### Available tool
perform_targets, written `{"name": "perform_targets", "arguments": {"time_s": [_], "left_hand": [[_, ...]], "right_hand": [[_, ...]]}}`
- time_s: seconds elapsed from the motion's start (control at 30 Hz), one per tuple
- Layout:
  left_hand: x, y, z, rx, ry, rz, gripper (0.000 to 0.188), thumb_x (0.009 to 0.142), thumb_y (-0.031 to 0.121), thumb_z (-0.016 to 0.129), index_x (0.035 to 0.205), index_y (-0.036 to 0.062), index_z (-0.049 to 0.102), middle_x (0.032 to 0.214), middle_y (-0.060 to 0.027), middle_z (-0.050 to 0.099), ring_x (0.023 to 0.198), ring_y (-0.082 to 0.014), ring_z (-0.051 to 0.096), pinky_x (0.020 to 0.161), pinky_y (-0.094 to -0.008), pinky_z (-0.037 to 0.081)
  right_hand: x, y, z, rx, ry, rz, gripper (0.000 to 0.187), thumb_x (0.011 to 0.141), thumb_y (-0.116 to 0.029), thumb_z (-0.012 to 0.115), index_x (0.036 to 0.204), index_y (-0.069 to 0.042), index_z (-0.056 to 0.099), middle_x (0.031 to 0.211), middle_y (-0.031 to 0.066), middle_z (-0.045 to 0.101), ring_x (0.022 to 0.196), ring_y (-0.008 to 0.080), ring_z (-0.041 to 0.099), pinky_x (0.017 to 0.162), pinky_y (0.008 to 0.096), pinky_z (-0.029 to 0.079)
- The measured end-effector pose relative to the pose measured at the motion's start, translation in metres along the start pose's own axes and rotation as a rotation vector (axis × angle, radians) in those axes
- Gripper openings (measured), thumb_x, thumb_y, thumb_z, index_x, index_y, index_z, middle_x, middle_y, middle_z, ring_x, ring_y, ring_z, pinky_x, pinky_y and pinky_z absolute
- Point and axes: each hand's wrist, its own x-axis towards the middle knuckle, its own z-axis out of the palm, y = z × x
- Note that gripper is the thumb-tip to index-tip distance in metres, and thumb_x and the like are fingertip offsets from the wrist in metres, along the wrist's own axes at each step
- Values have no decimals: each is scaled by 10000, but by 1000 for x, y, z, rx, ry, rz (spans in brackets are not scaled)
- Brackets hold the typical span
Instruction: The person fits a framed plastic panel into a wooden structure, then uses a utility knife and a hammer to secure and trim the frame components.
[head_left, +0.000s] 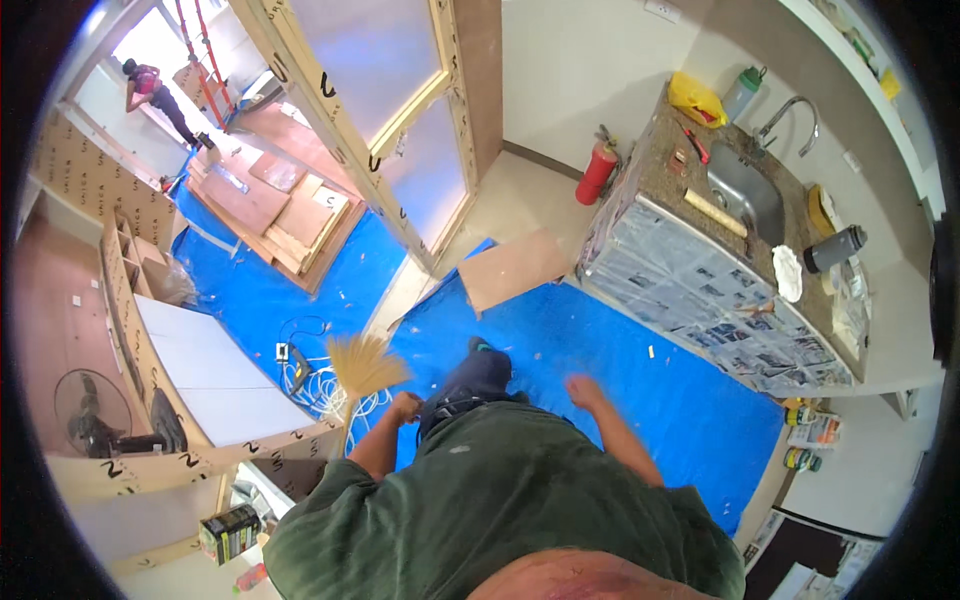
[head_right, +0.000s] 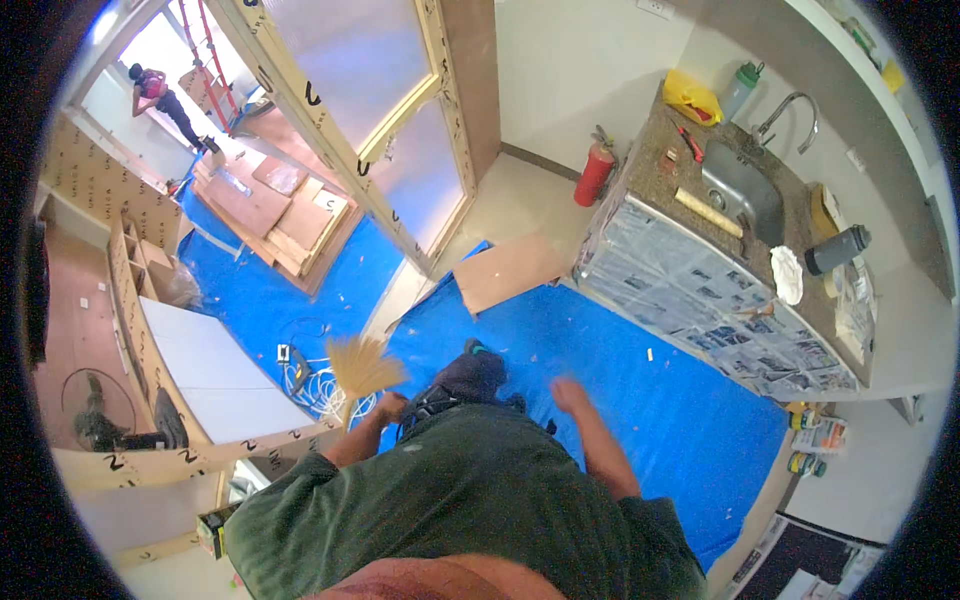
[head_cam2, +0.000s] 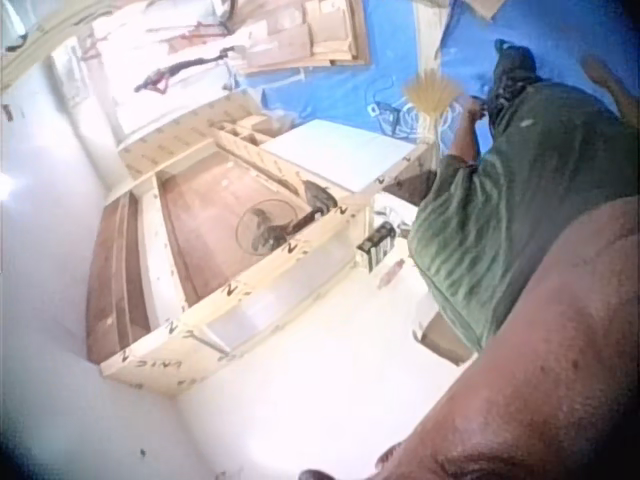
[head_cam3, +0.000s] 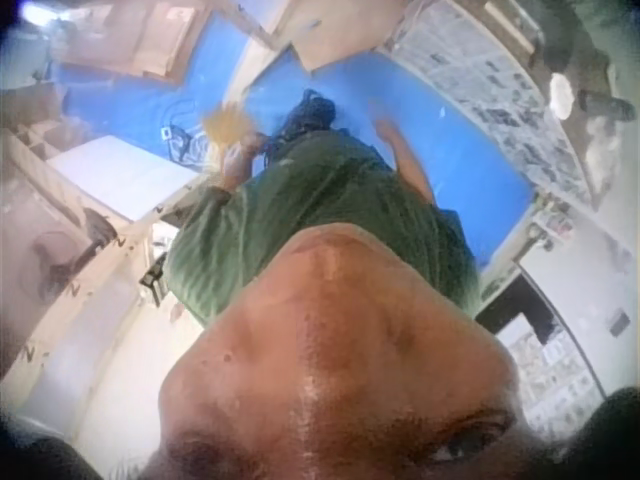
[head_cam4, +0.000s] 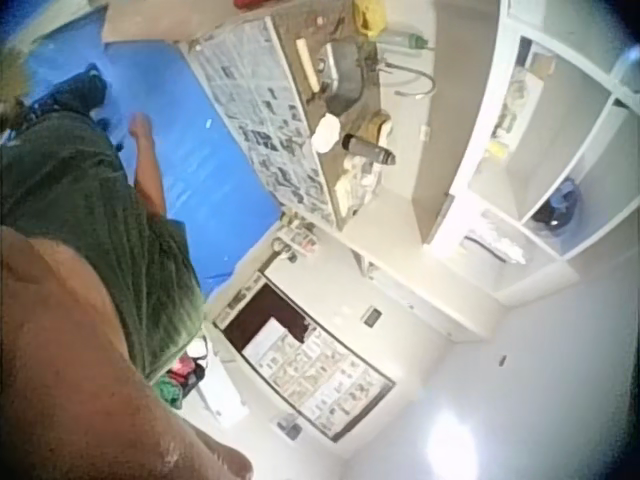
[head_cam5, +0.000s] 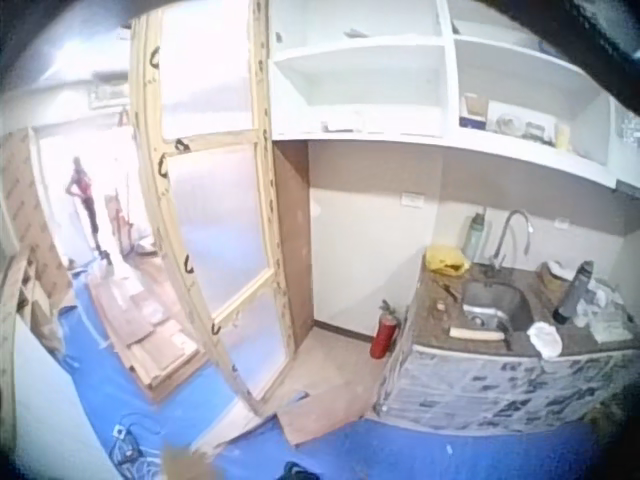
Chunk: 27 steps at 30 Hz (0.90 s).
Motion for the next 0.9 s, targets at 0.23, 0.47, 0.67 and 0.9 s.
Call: {"name": "perform_targets", "arguments": {"time_s": [0.23,0.47,0.67,0.9], "left_hand": [[-35,1,18,-656,29,-514,186,834,60,680,1001,54,761,855,-134,744,715,-228,742,620,-412,602],[6,-13,-152,-1037,594,-732,183,917,208,706,850,49,770,767,-102,736,622,-187,654,586,-370,527],[6,49,-510,-228,966,-288,356,1052,328,593,973,29,768,901,-129,761,875,-183,681,795,-356,524],[-247,311,-739,283,1594,673,211,971,85,672,1124,-56,706,1124,-70,732,1019,-197,660,969,-317,510]], "right_hand": [[-259,116,170,323,-279,568,255,889,-194,594,1023,-66,769,1061,204,747,989,395,722,852,523,574],[-213,102,141,391,247,440,252,827,-199,702,1046,-111,790,996,136,767,911,319,735,793,476,587],[-78,31,-57,297,912,-122,235,931,-250,698,1054,-63,768,946,140,757,875,293,721,790,419,552],[-215,-326,-462,602,1267,-992,641,1114,-557,372,1318,-9,632,1117,101,680,948,184,631,889,359,508]]}}
